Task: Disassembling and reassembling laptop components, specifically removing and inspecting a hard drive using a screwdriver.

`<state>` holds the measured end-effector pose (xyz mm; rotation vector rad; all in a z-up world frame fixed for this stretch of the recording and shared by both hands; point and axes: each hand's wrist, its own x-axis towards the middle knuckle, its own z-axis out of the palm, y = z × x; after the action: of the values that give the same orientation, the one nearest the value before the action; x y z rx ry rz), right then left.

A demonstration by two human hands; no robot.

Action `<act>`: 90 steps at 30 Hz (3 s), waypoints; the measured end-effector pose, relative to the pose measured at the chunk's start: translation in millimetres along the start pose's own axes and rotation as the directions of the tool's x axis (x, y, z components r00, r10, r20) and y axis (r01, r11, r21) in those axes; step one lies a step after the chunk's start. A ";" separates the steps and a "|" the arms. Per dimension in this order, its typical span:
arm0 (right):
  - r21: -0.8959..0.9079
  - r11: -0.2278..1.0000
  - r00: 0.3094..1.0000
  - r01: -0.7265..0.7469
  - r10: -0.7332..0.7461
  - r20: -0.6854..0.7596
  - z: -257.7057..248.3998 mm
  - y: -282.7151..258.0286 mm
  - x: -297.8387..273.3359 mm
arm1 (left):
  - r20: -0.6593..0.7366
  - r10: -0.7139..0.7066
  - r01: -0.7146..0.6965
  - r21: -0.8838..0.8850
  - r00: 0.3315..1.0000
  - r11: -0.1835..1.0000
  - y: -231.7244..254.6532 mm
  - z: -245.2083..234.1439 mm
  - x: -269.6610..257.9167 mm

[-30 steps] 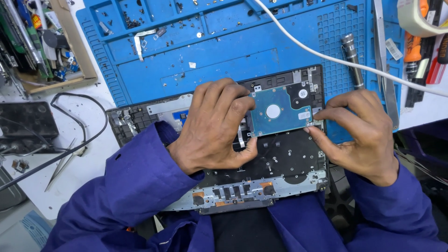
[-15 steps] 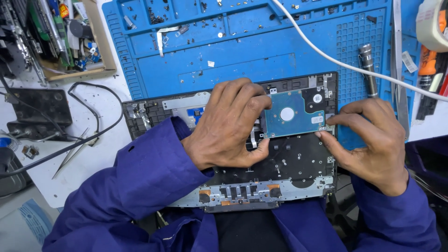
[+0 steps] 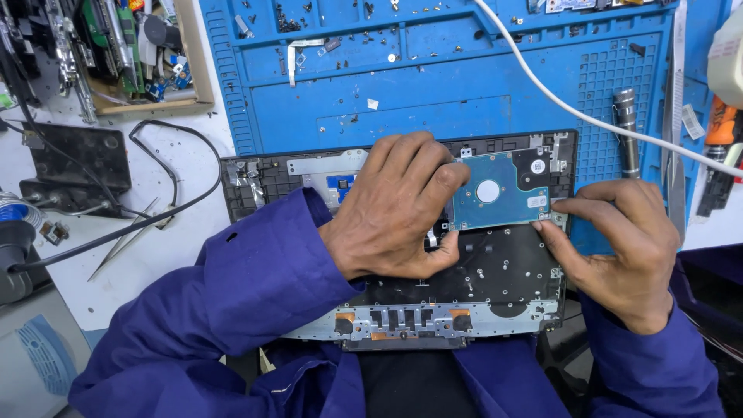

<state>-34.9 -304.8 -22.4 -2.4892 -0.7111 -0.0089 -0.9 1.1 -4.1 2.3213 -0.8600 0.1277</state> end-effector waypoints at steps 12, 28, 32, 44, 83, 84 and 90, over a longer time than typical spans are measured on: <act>-0.010 1.000 1.000 0.002 -0.002 0.027 -1.9 2.3 -1.3 | 0.018 -0.049 0.051 -0.102 0.999 0.994 -1.1 -2.5 0.9; 0.003 1.000 0.999 0.014 -0.014 0.051 -5.2 0.0 1.3 | 0.041 -0.061 0.065 -0.105 0.997 0.992 -1.2 -3.6 1.9; 0.053 0.998 0.999 0.023 -0.025 0.039 -6.0 1.7 -4.5 | -0.003 -0.061 0.060 -0.161 0.998 0.985 -1.6 -4.5 1.3; 0.332 0.936 0.974 0.116 -0.042 -0.223 6.0 -3.2 -22.3 | 0.117 -0.114 0.160 -0.557 0.987 0.815 5.5 -10.0 3.2; 0.724 0.647 0.962 -0.237 0.259 0.083 -1.9 -35.6 -4.9 | 0.370 -0.140 0.394 -0.824 0.918 0.406 1.6 -9.2 -7.9; 0.695 0.681 0.966 -0.230 0.246 0.078 -3.8 -38.5 -0.2 | 0.348 -0.153 0.380 -0.828 0.925 0.413 1.7 -8.3 -8.6; -0.060 0.990 0.952 0.131 -0.142 -0.271 2.6 9.8 -39.6 | 0.117 -0.397 0.319 -0.811 0.910 0.491 7.1 -11.7 -4.3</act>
<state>-64.5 -329.7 -35.4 -2.4065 -0.7671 -0.4161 -7.1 6.5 7.7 1.5081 -0.2387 -0.3074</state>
